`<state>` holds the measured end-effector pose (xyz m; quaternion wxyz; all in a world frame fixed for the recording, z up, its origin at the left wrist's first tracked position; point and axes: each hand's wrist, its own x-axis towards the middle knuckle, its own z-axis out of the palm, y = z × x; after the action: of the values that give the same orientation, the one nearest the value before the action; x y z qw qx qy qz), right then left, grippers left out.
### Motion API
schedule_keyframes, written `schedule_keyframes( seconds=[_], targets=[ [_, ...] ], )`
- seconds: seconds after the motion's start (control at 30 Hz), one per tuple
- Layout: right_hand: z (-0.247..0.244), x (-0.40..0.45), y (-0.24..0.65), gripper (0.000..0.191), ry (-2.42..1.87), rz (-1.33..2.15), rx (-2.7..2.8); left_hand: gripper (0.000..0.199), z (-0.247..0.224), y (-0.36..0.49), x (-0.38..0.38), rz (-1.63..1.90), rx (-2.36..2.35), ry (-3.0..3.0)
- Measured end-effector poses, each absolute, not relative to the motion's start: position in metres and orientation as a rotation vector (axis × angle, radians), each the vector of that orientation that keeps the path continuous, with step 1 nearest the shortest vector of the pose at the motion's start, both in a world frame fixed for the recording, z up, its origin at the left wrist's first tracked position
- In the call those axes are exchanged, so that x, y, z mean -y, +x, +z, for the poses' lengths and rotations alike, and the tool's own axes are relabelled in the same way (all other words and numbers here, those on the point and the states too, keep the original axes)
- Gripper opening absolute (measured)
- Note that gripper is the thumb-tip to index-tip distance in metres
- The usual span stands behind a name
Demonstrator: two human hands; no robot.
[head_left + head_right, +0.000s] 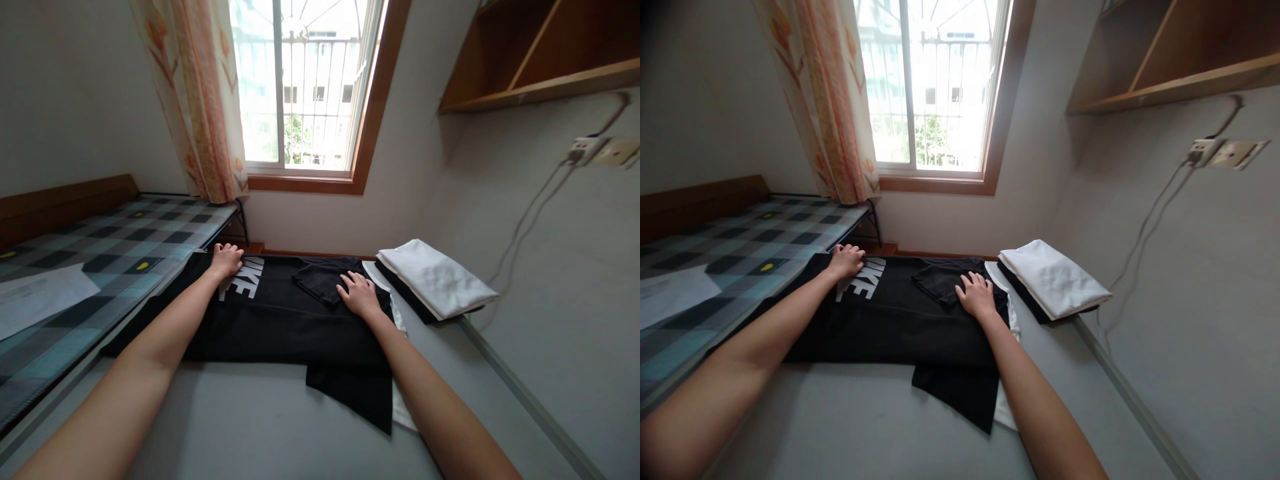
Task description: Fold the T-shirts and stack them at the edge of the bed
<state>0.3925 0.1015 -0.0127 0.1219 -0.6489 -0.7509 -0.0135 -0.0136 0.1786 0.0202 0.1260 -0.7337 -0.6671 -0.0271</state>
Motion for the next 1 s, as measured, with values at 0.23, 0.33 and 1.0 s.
schedule_keyframes(
  seconds=[0.23,0.33,1.0],
  targets=[
    [-0.012,-0.102,0.393,0.051,-1.896,-0.048,2.197,0.028,0.030,-0.073,-0.157,-0.010,1.990,-1.970],
    [-0.012,-0.102,0.393,0.050,-1.898,-0.061,2.200,0.029,0.033,-0.091,-0.144,-0.021,1.967,-1.933],
    [0.013,-0.159,0.410,0.034,-1.945,-0.135,2.287,0.030,0.055,-0.118,-0.123,-0.106,1.922,-1.979]
  ],
)
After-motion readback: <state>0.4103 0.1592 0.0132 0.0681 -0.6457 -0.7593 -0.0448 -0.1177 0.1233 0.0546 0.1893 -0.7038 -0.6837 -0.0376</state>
